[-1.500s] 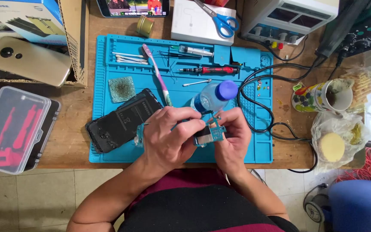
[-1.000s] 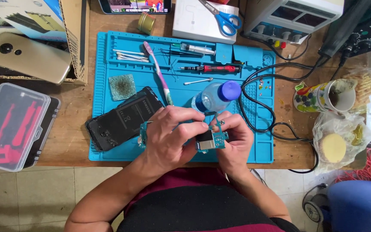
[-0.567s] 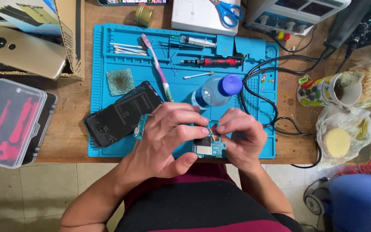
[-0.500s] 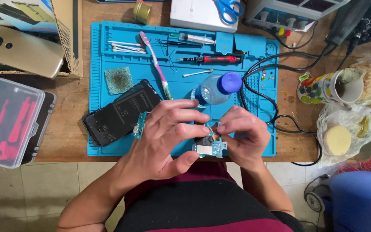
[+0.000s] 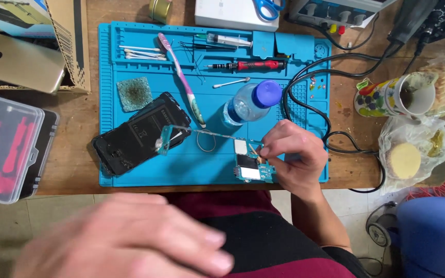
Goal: Repairing a mobile phone motherboard by connecting wires and securing components with rubber bands on a specialized workbench.
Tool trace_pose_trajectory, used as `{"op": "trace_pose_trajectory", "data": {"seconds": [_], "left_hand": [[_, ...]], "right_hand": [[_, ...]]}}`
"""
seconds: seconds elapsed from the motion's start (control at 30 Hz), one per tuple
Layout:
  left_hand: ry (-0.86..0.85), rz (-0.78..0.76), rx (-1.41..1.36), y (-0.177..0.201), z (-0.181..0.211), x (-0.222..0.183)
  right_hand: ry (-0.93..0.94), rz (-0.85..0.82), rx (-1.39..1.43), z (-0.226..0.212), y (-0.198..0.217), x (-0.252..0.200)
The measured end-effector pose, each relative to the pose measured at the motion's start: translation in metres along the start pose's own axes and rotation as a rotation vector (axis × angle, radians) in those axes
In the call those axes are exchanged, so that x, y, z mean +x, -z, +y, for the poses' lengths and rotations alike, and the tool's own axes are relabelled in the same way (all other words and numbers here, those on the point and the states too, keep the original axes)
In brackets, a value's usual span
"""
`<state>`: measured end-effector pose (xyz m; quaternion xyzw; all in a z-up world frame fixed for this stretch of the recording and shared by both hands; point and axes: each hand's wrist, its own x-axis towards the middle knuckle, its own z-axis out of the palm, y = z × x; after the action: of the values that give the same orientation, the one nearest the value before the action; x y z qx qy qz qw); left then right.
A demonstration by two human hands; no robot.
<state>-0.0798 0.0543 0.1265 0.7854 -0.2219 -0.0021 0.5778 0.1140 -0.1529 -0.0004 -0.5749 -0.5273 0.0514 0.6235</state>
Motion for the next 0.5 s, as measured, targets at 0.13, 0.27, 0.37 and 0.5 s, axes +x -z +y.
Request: {"op": "trace_pose_trajectory", "data": {"seconds": [0.13,0.27,0.37,0.5], "left_hand": [[0.019,0.342,0.405,0.011,0.011,0.028],[-0.042,0.181,0.822,0.019,-0.014,0.045],[-0.087,0.082,0.900,0.018,-0.030,0.057],[-0.061,-0.047,0.919,0.014,-0.045,0.066]], "right_hand": [[0.008,-0.042,-0.005,-0.008,-0.001,0.010],[0.062,-0.130,-0.019,-0.016,-0.003,0.022],[0.072,-0.163,-0.025,-0.019,-0.006,0.026],[0.057,-0.162,-0.039,-0.019,-0.008,0.028]]}}
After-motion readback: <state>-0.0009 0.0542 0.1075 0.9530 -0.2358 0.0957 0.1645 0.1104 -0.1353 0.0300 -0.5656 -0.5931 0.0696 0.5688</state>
